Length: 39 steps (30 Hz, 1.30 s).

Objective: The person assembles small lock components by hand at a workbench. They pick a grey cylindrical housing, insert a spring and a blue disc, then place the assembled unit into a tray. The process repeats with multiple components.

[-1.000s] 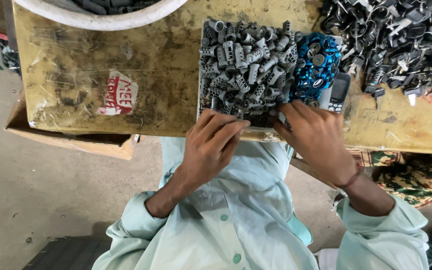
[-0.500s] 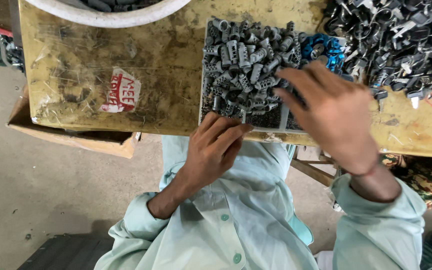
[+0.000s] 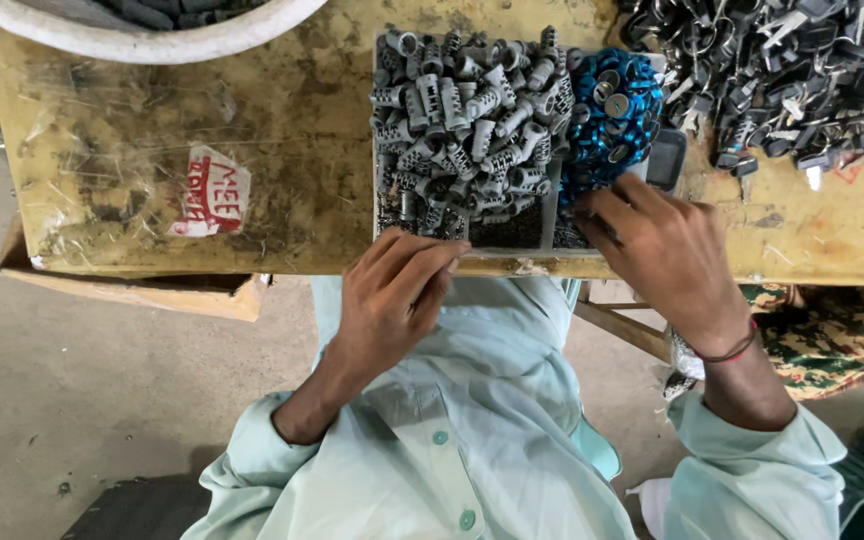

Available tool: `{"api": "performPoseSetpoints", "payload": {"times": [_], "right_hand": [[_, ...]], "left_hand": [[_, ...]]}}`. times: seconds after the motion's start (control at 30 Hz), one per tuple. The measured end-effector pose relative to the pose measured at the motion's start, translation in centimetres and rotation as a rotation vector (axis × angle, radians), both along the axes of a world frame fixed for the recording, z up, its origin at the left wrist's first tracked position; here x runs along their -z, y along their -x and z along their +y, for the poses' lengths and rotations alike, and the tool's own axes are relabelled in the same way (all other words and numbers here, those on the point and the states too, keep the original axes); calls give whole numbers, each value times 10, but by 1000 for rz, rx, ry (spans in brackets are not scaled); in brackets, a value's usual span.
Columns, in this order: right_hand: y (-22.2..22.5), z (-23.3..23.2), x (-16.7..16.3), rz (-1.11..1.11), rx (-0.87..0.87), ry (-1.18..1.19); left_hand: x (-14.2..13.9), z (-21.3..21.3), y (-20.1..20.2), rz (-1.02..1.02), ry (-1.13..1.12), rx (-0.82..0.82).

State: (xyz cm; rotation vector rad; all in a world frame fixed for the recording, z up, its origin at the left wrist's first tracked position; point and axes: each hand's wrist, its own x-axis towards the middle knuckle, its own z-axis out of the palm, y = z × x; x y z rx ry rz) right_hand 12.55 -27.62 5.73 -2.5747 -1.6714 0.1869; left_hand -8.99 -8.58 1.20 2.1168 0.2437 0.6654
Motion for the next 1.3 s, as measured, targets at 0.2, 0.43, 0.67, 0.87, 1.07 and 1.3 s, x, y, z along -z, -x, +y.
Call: {"api": "performPoseSetpoints", "payload": {"times": [0.2,0.43,0.67,0.87,1.07,1.3], "right_hand": [[-10,-2,-15,42,-12,-70],[-11,6,-12,40,-71,40],[-14,8,-15,97,-71,119],[-12,17,-30,123,-83,11],[-13,60,-52,65,-125,-233],[-3,74,-61,-14,-247,-376]], "left_hand": [[0,-1,2,3,-2,-14],[-1,-2,4,22,12,-16],[-2,0,4,10,-4,-16],[0,0,5,-2,20,-30],[-2,-2,2,6,-8,-4],[-8,3,14,-4,6,-104]]}}
